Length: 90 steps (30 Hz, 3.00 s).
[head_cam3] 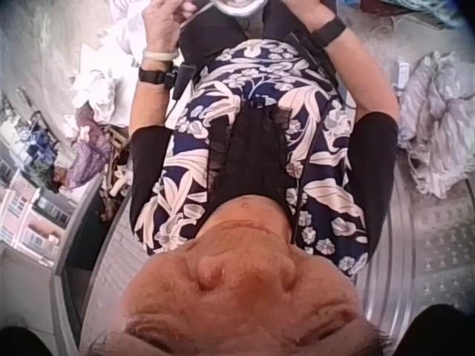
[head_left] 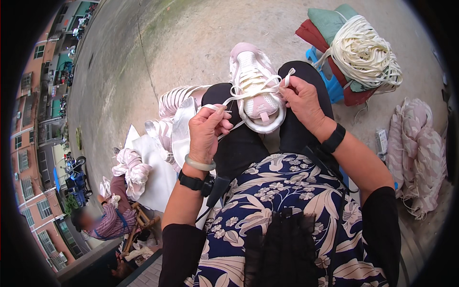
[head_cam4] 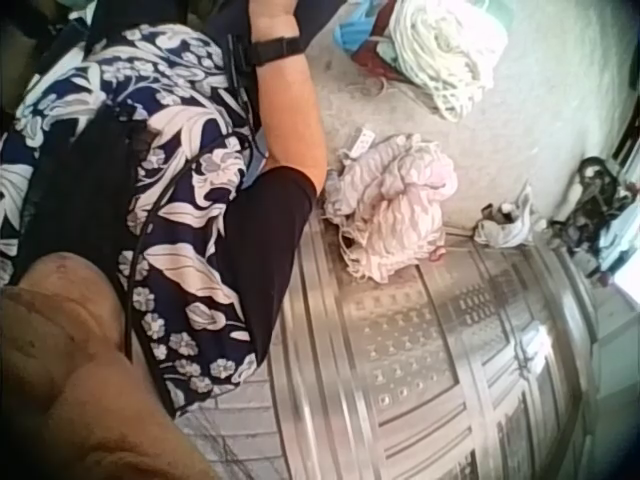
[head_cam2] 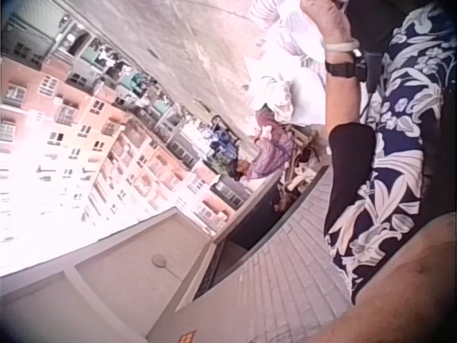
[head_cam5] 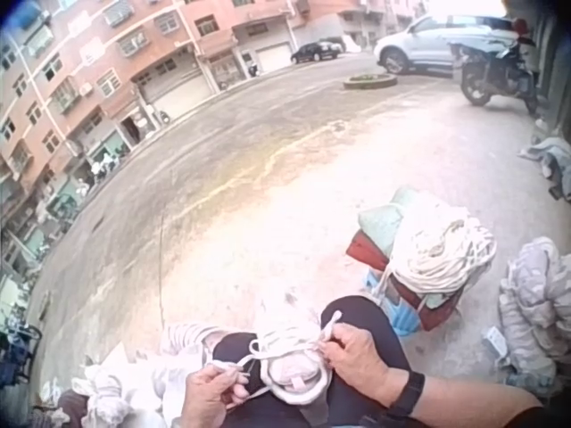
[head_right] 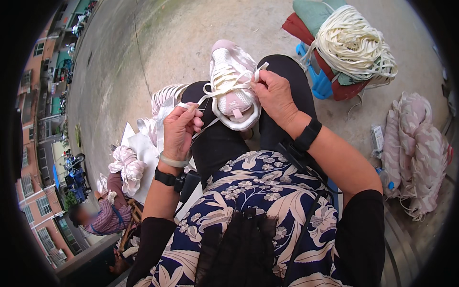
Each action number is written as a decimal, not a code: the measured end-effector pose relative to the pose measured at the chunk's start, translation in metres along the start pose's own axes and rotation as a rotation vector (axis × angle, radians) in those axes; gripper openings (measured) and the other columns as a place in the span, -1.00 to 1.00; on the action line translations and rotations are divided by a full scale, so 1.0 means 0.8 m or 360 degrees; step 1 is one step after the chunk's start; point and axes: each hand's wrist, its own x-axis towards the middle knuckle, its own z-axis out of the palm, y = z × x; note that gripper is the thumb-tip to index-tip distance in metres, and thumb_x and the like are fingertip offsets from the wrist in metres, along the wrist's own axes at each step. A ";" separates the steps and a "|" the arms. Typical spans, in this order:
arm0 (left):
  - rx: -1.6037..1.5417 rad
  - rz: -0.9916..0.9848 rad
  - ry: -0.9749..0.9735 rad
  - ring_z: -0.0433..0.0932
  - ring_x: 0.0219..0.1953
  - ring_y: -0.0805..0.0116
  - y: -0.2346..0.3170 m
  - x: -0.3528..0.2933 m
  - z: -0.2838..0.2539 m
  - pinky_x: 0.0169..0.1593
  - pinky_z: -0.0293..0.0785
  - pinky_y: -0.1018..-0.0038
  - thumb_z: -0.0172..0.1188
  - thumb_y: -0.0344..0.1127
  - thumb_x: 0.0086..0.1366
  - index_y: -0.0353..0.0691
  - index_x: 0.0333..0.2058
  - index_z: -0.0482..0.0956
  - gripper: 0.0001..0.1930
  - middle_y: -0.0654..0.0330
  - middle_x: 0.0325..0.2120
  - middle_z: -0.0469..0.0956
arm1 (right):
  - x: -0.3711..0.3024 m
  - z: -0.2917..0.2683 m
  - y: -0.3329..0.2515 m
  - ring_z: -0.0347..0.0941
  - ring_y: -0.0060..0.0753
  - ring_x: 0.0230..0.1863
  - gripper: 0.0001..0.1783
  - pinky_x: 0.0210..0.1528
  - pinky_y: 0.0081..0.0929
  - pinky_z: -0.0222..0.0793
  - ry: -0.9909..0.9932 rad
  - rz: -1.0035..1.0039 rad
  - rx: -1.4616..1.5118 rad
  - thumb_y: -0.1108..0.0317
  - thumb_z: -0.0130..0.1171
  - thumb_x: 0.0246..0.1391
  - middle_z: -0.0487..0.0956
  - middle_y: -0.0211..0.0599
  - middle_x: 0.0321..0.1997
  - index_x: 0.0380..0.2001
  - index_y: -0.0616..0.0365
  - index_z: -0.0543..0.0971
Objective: The recorder is lacing white and pink athletic shoes while sitting outdoors with a large supply of components.
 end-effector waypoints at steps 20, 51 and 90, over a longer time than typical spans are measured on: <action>0.0052 -0.0028 0.0014 0.48 -0.65 0.53 -0.029 0.018 0.011 -0.60 0.41 0.69 0.11 -0.37 0.22 -0.34 -0.43 0.45 -0.86 0.16 -0.57 0.52 | -0.001 -0.007 -0.025 0.35 -0.45 -0.71 -0.71 -0.62 -0.48 0.25 -0.0135 0.0285 -0.0564 0.29 0.19 -0.05 0.42 -0.21 -0.76 -0.68 0.27 0.46; 0.1176 0.1013 0.0326 0.46 -0.65 0.10 -0.045 0.040 0.024 -0.54 0.35 0.36 0.10 -0.39 0.06 -0.34 -0.62 0.47 -0.85 -0.03 -0.71 0.43 | -0.008 0.106 -0.026 0.37 -0.57 -0.78 -0.91 -0.82 -0.65 0.21 -0.0364 0.0733 0.0159 0.50 -0.08 0.06 0.46 -0.31 -0.64 -0.38 0.24 0.43; 0.0587 0.0087 -0.0164 0.39 -0.82 0.53 -0.038 0.021 0.113 -0.79 0.27 0.64 -0.05 -0.48 0.18 -0.34 -0.36 0.48 -0.87 0.23 -0.69 0.46 | -0.004 -0.012 -0.035 0.31 -0.67 -0.73 -0.72 -0.74 -0.69 0.13 -0.0220 0.0517 -0.0169 0.20 0.12 0.00 0.45 -0.43 -0.68 -0.61 0.20 0.50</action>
